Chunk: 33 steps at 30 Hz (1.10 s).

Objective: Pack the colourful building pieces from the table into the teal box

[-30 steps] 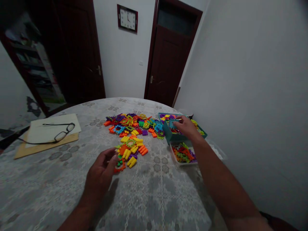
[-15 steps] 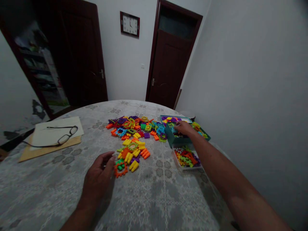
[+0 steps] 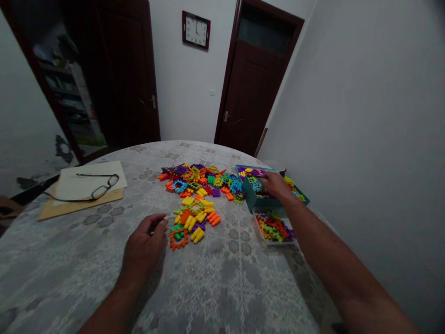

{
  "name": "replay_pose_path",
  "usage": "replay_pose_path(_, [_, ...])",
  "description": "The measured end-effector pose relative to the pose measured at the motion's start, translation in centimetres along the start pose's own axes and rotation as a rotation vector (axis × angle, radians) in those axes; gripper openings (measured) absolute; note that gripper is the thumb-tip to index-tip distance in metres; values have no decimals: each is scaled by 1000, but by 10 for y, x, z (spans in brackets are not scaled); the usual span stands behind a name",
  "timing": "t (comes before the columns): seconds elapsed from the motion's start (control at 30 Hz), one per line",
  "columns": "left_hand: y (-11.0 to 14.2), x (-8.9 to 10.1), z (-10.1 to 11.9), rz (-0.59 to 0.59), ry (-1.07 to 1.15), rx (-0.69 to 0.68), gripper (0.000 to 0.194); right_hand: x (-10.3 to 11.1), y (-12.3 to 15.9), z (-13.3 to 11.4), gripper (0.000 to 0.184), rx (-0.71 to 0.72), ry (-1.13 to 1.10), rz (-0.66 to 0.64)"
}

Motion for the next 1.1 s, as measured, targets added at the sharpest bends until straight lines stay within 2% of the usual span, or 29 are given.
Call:
replay_pose_path(0.07, [1, 0, 3, -1, 7, -18, 41, 15, 15, -13, 34, 44, -19, 76])
replay_pose_path(0.17, [0, 1, 3, 17, -19, -27, 38, 36, 54, -52, 30, 241, -171, 210])
replay_pose_path(0.23, [-1, -1, 2, 21, -51, -43, 38, 35, 87, -80, 29, 344, -303, 185])
replay_pose_path(0.3, [-1, -7, 0, 14, -107, -88, 41, 18, 119, -106, 27, 406, -412, 67])
replay_pose_path(0.4, [0, -19, 1, -4, -223, -226, 45, -32, 155, -134, 23, 477, -487, -153])
replay_pose_path(0.47, [4, -28, 4, -22, -302, -331, 47, -71, 167, -138, 24, 481, -466, -237])
replay_pose_path(0.57, [13, -39, 8, -78, -408, -429, 48, -118, 168, -130, 28, 421, -382, -225])
replay_pose_path(0.7, [22, -47, 13, -156, -514, -482, 48, -153, 164, -126, 35, 352, -299, -218])
replay_pose_path(0.87, [28, -49, 17, -171, -546, -465, 44, -159, 161, -124, 39, 288, -298, -199])
replay_pose_path(1.0, [32, -52, 21, -194, -545, -488, 41, -148, 167, -118, 43, 319, -425, -166])
replay_pose_path(1.1, [33, -54, 21, -213, -555, -481, 41, -137, 177, -119, 50, 379, -526, -189])
Point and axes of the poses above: each hand's wrist, its own y-axis away from the middle knuckle, its own x-axis out of the back of the hand, z = x × y, the point moved 8 cm from there along -y, towards the middle knuckle, and after that the axes turned 13 degrees about -y, right-handed, at the moved point
